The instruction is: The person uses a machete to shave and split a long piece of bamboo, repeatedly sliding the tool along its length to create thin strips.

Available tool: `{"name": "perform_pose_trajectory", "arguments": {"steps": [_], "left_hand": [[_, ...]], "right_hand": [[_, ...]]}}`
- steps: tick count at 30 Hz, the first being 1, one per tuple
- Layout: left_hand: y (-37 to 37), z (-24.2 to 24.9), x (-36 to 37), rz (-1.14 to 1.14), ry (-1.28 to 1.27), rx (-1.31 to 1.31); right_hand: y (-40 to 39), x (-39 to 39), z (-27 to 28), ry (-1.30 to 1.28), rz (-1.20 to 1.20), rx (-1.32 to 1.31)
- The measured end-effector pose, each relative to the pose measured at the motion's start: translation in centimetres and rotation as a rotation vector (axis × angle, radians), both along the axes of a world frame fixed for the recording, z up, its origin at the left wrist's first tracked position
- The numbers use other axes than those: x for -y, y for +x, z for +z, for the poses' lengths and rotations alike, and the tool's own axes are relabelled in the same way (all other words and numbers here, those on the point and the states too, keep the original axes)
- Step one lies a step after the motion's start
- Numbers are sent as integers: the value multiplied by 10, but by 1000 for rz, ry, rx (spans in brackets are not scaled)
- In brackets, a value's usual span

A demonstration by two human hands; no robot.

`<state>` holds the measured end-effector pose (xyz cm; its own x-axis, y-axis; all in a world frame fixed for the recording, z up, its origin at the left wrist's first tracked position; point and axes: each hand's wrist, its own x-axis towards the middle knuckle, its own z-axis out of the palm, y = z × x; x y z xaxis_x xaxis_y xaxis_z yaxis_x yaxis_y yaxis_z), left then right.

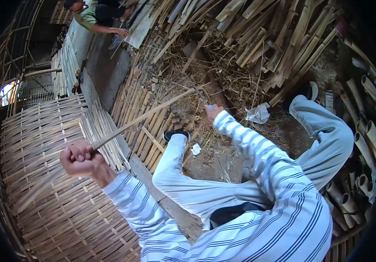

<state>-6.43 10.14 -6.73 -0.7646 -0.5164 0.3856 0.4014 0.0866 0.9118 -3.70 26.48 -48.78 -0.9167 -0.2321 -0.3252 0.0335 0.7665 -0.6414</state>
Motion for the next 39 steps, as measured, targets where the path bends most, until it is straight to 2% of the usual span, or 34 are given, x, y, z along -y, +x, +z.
{"name": "perform_pose_trajectory", "arguments": {"steps": [2, 3, 4, 6, 7, 8, 10, 12, 13, 15, 16, 17, 18, 19, 21, 22, 23, 25, 28, 29, 32, 33, 34, 36, 39], "left_hand": [[-11, -1, -15, 104, -53, -48], [-14, -2, -20, 127, -66, -47], [-16, -2, -22, 141, -86, -44], [-16, -5, -14, 144, -42, -40], [-13, -4, -8, 145, -64, -32], [-13, -3, -5, 144, -78, -48], [-13, 1, -9, 183, -88, -85], [-21, -1, -13, 211, -104, -102], [-28, 0, -13, 245, -89, -85], [-27, -2, 0, 183, -66, -57], [-28, -1, 8, 137, -58, -47], [-26, -4, 21, 19, -46, -86], [-20, -2, 33, -29, -64, -47], [-18, 0, 43, -80, -73, -34], [-16, -5, 56, -256, -63, -94], [-20, -3, 58, -313, -51, -109], [-23, -4, 60, -362, -32, -121], [-24, -7, 53, -419, -11, -145], [-29, -7, 73, -851, 19, -164], [-30, -9, 73, -865, 18, -190], [-27, -12, 83, -885, 44, -224], [-26, -12, 90, -886, 4, -223], [-30, -14, 95, -864, 2, -236], [-21, -13, 97, -781, 2, -217], [-26, -13, 87, -822, 11, -237]], "right_hand": [[10, 5, -2, -271, -134, -94], [14, -2, 43, -407, -235, 168], [21, 1, 63, -530, -270, 93], [12, -8, 94, -454, -238, 195], [10, 8, 53, -376, -361, 84], [0, 11, 20, -307, -464, 180], [-18, 24, -113, -140, -255, 62], [9, 17, -93, -155, -278, -203], [15, 1, -34, -260, -294, -136], [13, -13, 28, -337, -218, -22], [12, -12, 36, -381, -196, 31], [12, -7, 28, -412, -278, 16], [6, 6, 3, -310, -365, 212], [-7, 5, -12, -229, -338, 270], [-19, 0, -54, -180, -448, 413], [-20, 4, -76, -220, -594, 514], [-16, 3, -74, -180, -597, 461], [3, -3, -57, -277, -382, 346], [-2, -20, 18, -461, -176, 193], [-2, -21, 34, -528, -128, 151], [-2, -12, 33, -535, -224, 236], [-4, -1, 17, -446, -257, -36], [-8, 1, 1, -406, -255, -30], [2, 2, 12, -333, -220, 31], [1, 2, 38, -500, -275, -52]]}}
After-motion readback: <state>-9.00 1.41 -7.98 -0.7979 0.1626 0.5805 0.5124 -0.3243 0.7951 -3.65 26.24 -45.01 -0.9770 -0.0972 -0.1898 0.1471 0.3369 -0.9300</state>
